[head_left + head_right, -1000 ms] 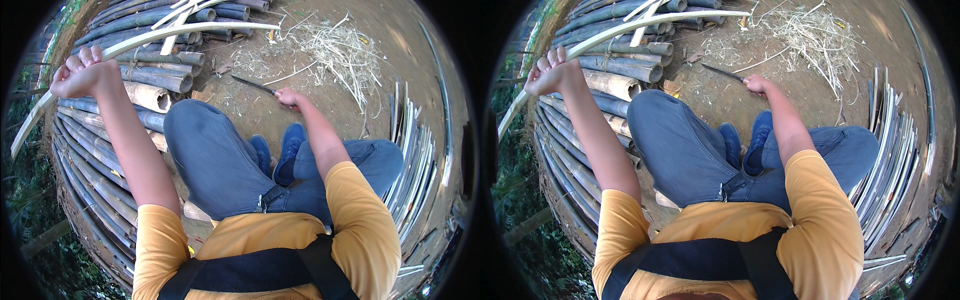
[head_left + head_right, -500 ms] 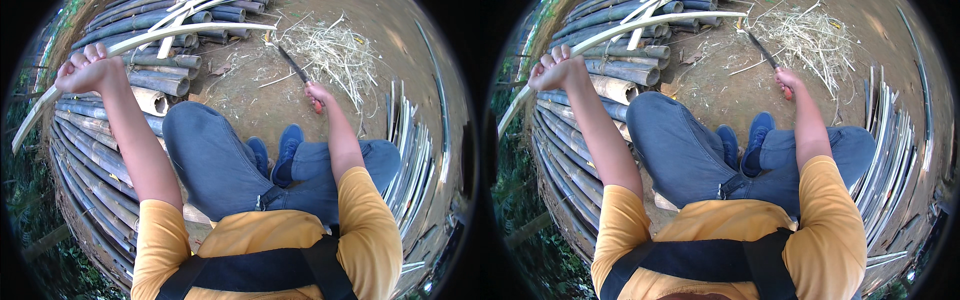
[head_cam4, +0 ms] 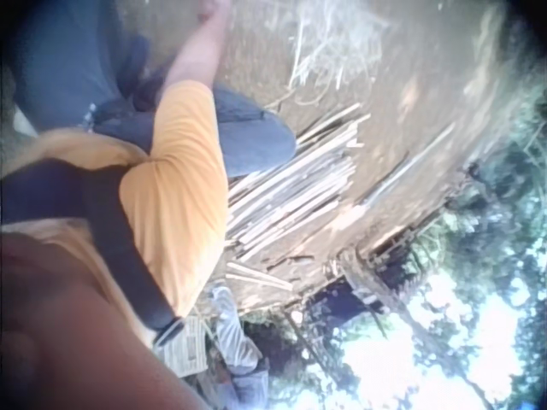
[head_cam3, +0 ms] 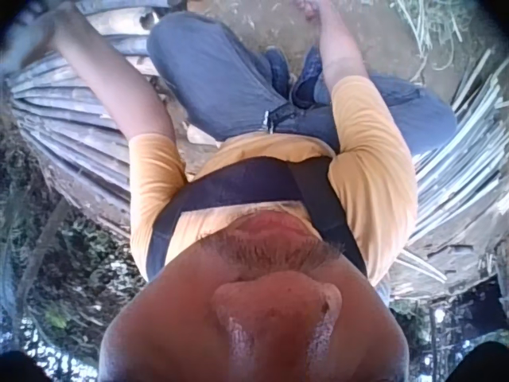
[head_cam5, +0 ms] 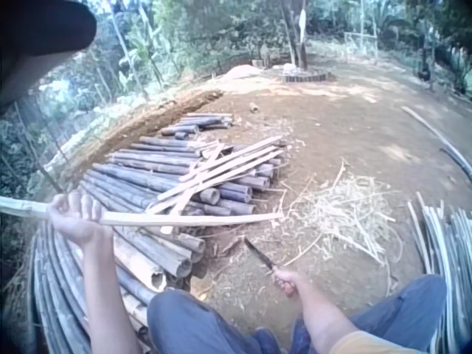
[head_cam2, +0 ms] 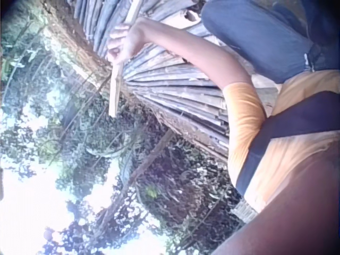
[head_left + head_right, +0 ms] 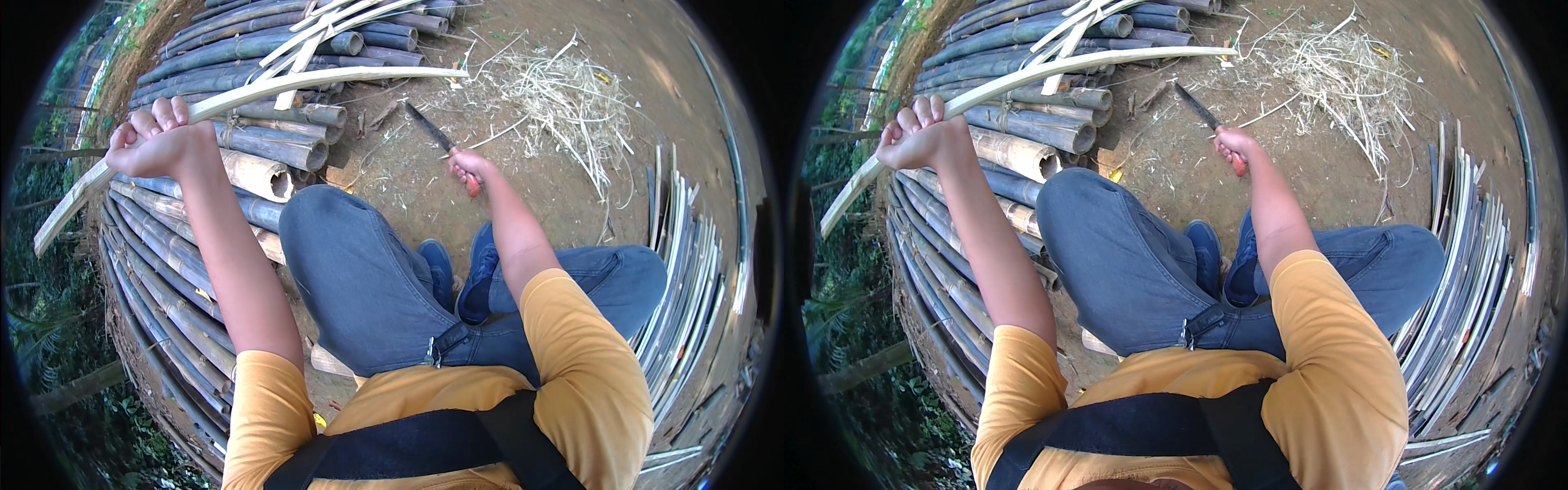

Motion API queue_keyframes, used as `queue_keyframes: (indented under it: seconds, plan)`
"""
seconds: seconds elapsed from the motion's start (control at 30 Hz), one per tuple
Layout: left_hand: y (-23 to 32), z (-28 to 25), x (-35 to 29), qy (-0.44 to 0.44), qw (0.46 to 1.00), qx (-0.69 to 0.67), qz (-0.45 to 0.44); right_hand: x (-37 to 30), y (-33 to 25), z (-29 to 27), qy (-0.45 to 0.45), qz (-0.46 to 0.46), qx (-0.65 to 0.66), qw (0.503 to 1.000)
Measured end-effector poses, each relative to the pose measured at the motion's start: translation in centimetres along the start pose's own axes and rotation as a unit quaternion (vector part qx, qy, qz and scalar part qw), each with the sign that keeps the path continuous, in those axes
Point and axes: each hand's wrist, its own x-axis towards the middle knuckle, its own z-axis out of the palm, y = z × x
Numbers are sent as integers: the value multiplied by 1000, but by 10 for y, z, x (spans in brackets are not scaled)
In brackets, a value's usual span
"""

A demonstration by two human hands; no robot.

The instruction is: The person holds a bamboo strip with their left hand and uses a blade to shave or smooth its surface, repeatedly drawing the blade along the length of the strip.

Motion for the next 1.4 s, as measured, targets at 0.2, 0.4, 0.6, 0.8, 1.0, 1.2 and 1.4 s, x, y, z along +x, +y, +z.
queue_keyframes:
  seconds: [0.2,0.4,0.6,0.8,1.0,1.2,1.4]
  plan:
    - [-9,7,-3,-16,1000,1,25,-32,14,-82,131,-33,126,983]
    - [-14,9,3,21,999,2,31,-54,12,-75,85,-50,-10,995]
    - [-4,2,7,20,1000,6,15,-44,20,-71,14,-15,-183,983]
    - [0,-10,10,33,999,6,20,-60,22,-102,179,-25,-41,983]
    - [-4,-2,5,36,999,-1,30,-127,-16,-140,137,-75,-323,934]
    - [-8,13,-16,36,999,-16,-9,-126,-32,-179,34,-45,-605,794]
    - [-22,9,-29,39,998,-22,-50,-121,-1,-200,215,34,-352,910]
